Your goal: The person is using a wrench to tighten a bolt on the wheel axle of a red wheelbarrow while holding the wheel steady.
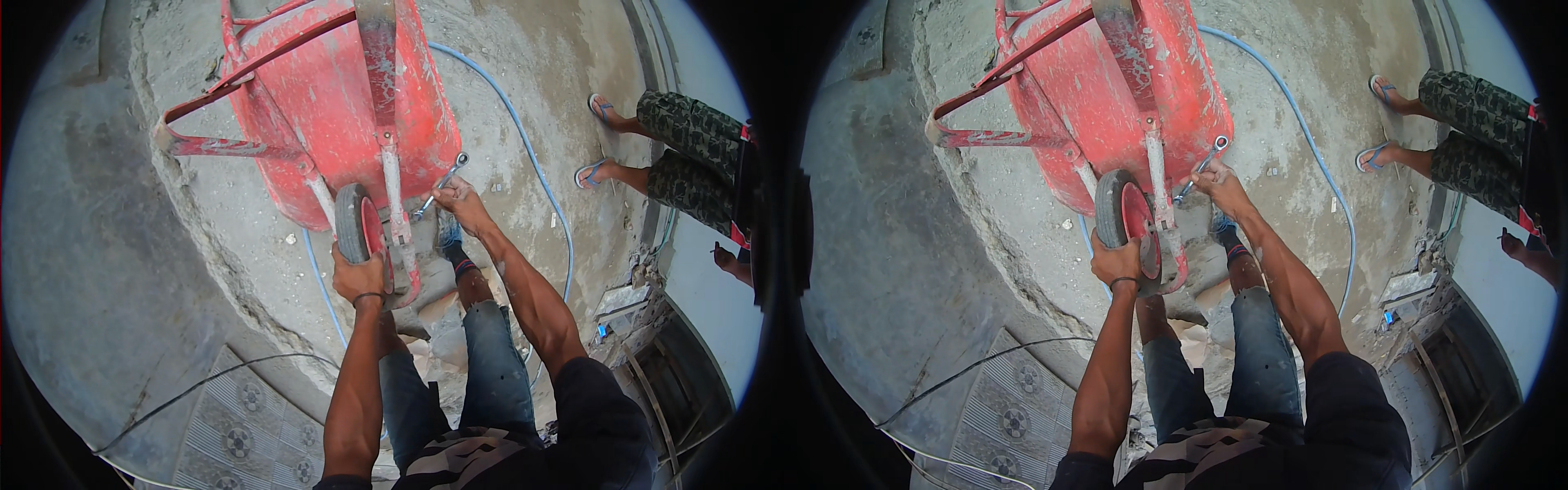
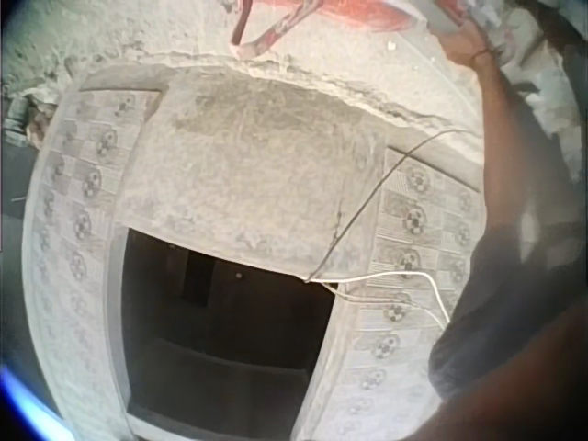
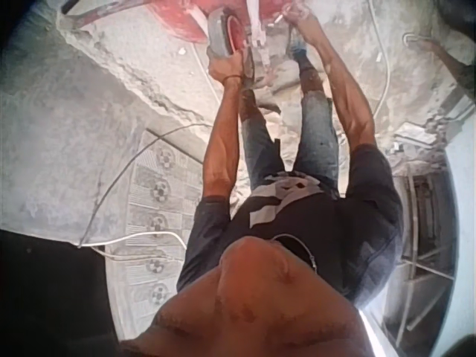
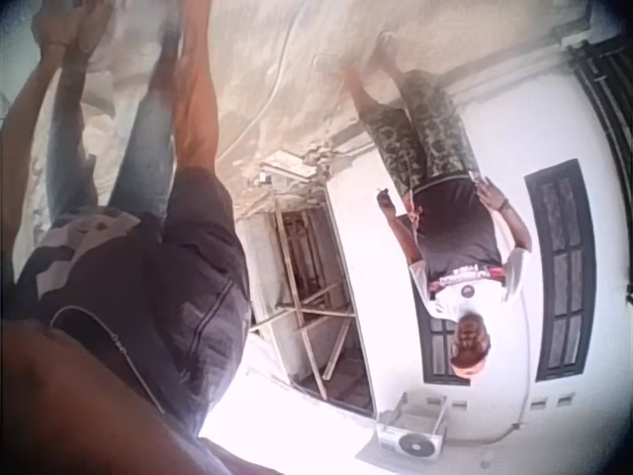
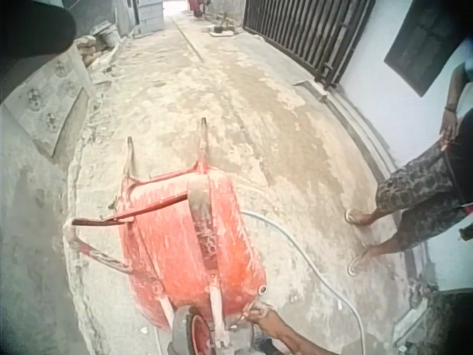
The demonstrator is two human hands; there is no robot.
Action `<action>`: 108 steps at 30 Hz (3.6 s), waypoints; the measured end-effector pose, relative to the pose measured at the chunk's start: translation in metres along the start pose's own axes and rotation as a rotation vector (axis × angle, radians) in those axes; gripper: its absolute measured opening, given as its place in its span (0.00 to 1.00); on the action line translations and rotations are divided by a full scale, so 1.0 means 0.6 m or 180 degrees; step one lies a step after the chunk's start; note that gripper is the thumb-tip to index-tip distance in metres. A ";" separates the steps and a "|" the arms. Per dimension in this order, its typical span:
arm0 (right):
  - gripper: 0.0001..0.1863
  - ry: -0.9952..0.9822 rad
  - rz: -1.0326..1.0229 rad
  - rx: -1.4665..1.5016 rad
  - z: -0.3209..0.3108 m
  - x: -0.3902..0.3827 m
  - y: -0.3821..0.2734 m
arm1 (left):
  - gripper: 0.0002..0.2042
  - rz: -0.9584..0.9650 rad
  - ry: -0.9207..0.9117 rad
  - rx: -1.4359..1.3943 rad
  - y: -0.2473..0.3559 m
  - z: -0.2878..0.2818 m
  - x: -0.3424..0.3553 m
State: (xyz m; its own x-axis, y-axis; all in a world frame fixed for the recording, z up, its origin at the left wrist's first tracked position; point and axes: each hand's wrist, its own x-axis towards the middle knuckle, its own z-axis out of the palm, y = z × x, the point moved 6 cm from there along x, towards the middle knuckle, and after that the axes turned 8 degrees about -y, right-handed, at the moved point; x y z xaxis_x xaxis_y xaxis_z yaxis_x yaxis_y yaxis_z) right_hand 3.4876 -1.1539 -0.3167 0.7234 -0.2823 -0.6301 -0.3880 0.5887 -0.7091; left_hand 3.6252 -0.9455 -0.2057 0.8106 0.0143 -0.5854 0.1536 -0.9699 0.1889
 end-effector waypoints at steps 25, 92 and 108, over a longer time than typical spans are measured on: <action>0.16 -0.0050 0.0480 0.0168 0.015 0.069 0.081 | 0.37 -0.0115 -0.0045 -0.0133 0.011 -0.002 -0.001; 0.13 0.0639 -0.0362 -0.2650 -0.006 0.160 -0.077 | 0.36 0.0014 0.0033 -0.0126 0.009 -0.005 0.005; 0.11 0.0224 -0.0272 -0.3084 -0.052 0.223 -0.076 | 0.37 0.0011 -0.0032 -0.0139 0.021 -0.013 0.005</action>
State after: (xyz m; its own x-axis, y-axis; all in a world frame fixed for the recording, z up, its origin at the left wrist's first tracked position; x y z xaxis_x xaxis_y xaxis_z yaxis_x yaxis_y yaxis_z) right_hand 3.5841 -1.2420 -0.3784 0.7473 -0.3582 -0.5596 -0.6602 -0.3050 -0.6864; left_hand 3.6341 -0.9555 -0.1988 0.8055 0.0084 -0.5926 0.1757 -0.9584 0.2252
